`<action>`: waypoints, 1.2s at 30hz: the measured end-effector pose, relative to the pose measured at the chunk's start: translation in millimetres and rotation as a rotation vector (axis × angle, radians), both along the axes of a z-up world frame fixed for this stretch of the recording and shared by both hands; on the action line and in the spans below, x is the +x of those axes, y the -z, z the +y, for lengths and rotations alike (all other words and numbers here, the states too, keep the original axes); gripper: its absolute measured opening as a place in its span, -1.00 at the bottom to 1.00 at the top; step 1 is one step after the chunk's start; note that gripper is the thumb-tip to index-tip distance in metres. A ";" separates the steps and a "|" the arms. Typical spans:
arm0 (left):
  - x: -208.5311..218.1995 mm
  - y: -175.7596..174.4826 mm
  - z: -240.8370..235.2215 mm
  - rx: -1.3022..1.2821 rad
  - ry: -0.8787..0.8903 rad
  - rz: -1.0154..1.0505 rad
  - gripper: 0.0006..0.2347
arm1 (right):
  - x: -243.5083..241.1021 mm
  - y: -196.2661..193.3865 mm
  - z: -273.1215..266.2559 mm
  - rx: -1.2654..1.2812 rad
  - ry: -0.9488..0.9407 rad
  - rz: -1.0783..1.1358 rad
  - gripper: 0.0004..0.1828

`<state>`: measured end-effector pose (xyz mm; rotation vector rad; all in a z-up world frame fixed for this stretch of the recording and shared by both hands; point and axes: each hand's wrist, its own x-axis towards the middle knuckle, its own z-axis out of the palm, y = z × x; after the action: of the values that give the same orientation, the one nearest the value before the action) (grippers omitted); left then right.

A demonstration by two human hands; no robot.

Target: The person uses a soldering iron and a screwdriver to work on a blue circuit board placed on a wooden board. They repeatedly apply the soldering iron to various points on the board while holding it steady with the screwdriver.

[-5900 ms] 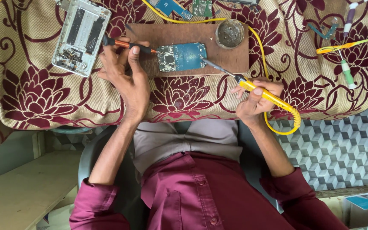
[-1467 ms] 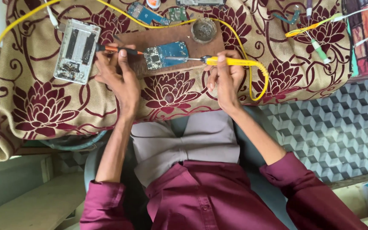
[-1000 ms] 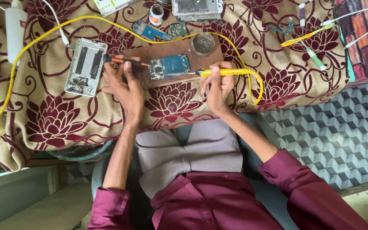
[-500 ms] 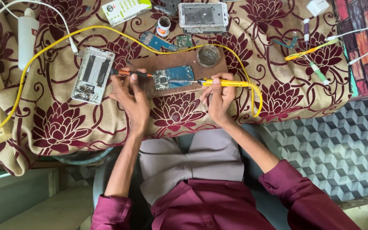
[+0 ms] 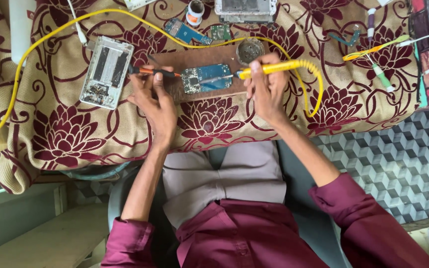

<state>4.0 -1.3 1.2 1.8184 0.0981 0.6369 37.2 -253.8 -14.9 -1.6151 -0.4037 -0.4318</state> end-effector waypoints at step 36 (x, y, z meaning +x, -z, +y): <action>-0.2 8.0 0.4 -0.213 0.006 -0.084 -0.77 | -8.7 -48.6 6.5 -0.098 -0.100 0.184 -0.74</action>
<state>3.8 -0.9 -6.8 1.5844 0.1000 0.6719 28.4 -247.3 33.6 -1.7053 -0.3688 -0.1874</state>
